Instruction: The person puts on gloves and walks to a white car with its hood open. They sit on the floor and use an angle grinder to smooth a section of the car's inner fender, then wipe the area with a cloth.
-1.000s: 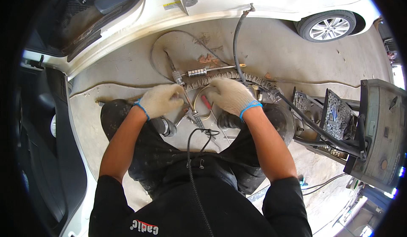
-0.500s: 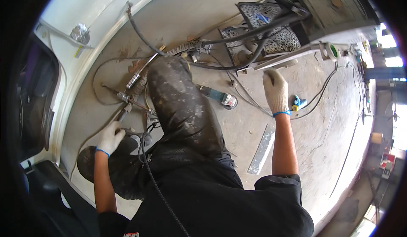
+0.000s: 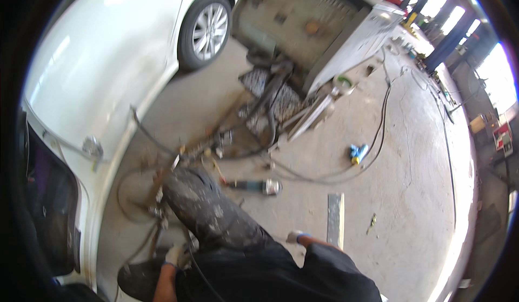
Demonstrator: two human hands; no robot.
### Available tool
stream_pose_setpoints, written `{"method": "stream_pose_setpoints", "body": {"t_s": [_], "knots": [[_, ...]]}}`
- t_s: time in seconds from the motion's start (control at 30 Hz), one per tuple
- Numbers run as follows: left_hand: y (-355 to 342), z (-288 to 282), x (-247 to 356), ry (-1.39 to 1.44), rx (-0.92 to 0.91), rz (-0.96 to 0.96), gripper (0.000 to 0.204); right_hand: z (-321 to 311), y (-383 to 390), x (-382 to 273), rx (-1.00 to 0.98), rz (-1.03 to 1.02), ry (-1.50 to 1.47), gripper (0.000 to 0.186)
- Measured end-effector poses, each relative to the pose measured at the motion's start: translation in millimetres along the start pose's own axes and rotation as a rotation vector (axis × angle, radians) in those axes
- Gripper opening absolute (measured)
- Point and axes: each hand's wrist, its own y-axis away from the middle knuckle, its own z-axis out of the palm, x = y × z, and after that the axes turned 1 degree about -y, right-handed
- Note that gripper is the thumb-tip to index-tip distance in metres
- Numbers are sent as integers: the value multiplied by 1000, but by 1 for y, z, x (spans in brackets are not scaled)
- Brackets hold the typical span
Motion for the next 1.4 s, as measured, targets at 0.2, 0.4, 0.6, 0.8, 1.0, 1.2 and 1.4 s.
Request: {"method": "stream_pose_setpoints", "body": {"t_s": [0.2, 0.4, 0.6, 0.8, 1.0, 1.2, 1.4], "knots": [[1, -54, 74, -67, 24, -27, 40, -92, -14, -13, 372, -131, 20, 36], [-6, -25, 3, 97, -87, -7, 47, -382, 166, -169, 1185, -741, -141, 33], [2, -39, 7, -70, -126, -142, 49, -591, 390, -245, 2083, -907, 161, 33], [-36, -35, 24, -100, -40, -83, 49, -823, 370, -112, 1717, -102, 80, 70], [-2, -47, 25, -76, -84, -214, 49, -825, 339, -150, 1581, -167, 56, 57], [-10, -51, 44, -62, -89, -193, 48, -831, 355, -126, 1715, -456, -392, 40], [7, -91, 86, -2, 233, -106, 42, -726, 425, -178, 2335, -937, -475, 36]]}}
